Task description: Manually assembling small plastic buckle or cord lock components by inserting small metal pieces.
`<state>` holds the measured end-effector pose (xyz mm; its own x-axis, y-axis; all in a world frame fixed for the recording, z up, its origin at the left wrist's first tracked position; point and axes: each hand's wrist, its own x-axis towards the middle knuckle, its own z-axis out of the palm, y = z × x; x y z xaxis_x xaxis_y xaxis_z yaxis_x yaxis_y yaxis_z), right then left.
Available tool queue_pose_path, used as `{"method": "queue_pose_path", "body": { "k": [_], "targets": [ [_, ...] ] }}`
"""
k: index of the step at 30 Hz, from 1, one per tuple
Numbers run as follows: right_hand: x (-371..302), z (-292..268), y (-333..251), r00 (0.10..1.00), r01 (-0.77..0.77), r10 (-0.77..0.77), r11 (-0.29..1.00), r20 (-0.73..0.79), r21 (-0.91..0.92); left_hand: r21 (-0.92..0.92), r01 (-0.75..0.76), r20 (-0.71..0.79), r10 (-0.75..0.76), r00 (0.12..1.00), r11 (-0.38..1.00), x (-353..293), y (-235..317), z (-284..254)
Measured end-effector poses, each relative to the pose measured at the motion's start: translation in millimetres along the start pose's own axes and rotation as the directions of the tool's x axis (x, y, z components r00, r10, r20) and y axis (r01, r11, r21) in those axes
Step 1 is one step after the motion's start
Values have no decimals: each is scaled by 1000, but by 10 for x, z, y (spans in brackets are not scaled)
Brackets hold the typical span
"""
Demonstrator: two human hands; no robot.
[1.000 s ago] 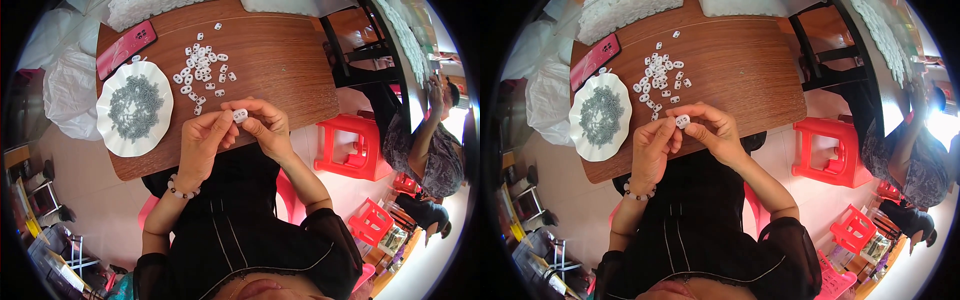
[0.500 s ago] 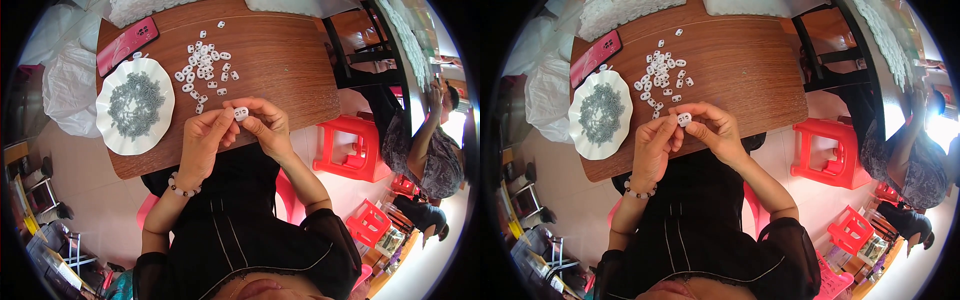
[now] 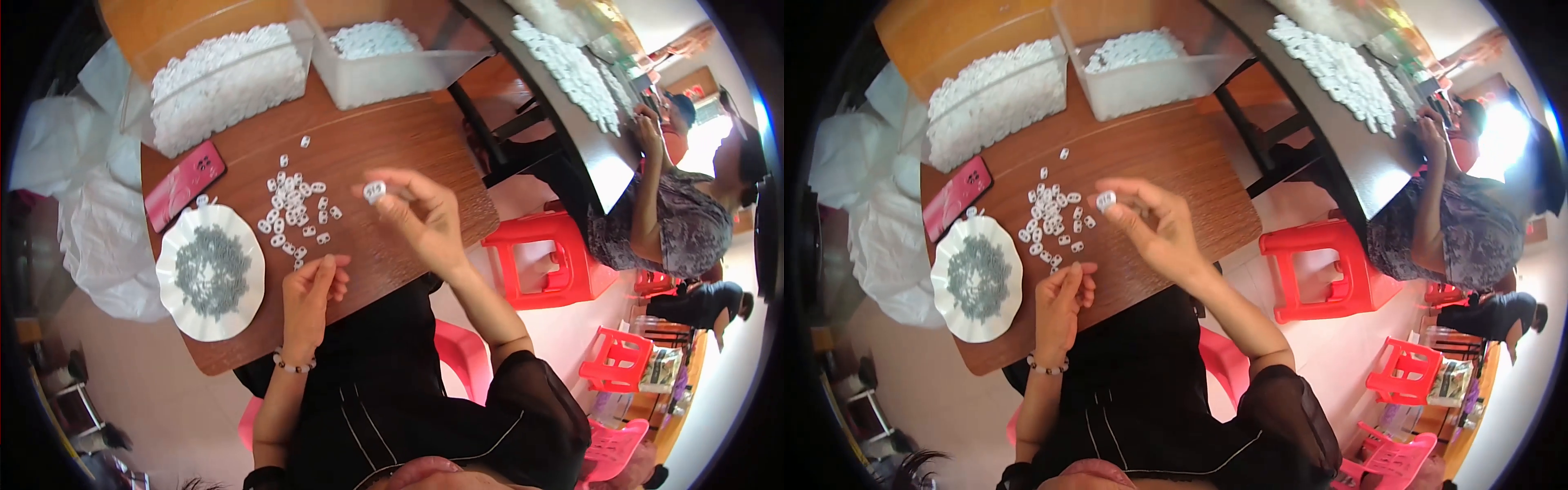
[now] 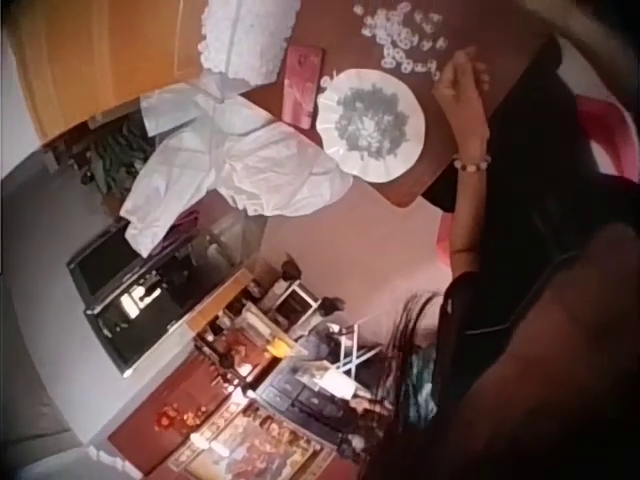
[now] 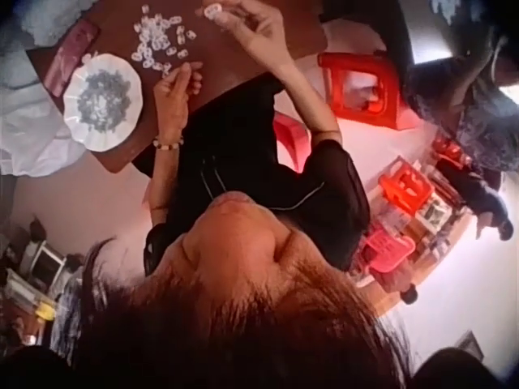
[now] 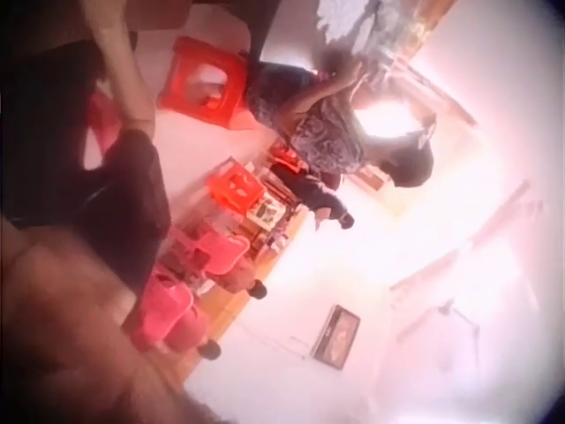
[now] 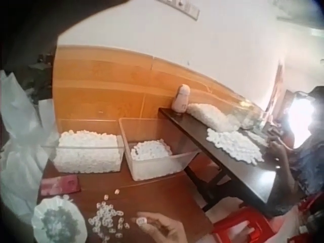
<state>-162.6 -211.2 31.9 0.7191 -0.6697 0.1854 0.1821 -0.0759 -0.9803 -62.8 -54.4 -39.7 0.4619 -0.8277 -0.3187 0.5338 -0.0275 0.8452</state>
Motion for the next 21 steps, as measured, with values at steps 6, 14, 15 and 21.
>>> {"method": "queue_pose_path", "body": {
  "k": [6, 14, 15, 21],
  "targets": [
    [953, -334, -585, 886, 296, -461, 656, -58, -694, 40, -83, 16, 82, 996, 996, -35, -37, 46],
    [1835, -678, -291, 814, 222, -579, 369, -37, -902, -3, -83, 34, 83, 996, 997, -17, -66, 18],
    [1845, -689, -226, 790, 259, -612, 380, -31, -888, -7, -85, 40, 85, 996, 996, -12, -66, 26],
    [1347, -219, -3, 897, 389, -421, 603, 137, -697, -5, -88, 34, 88, 996, 996, -18, -61, 4]
  ]
}}
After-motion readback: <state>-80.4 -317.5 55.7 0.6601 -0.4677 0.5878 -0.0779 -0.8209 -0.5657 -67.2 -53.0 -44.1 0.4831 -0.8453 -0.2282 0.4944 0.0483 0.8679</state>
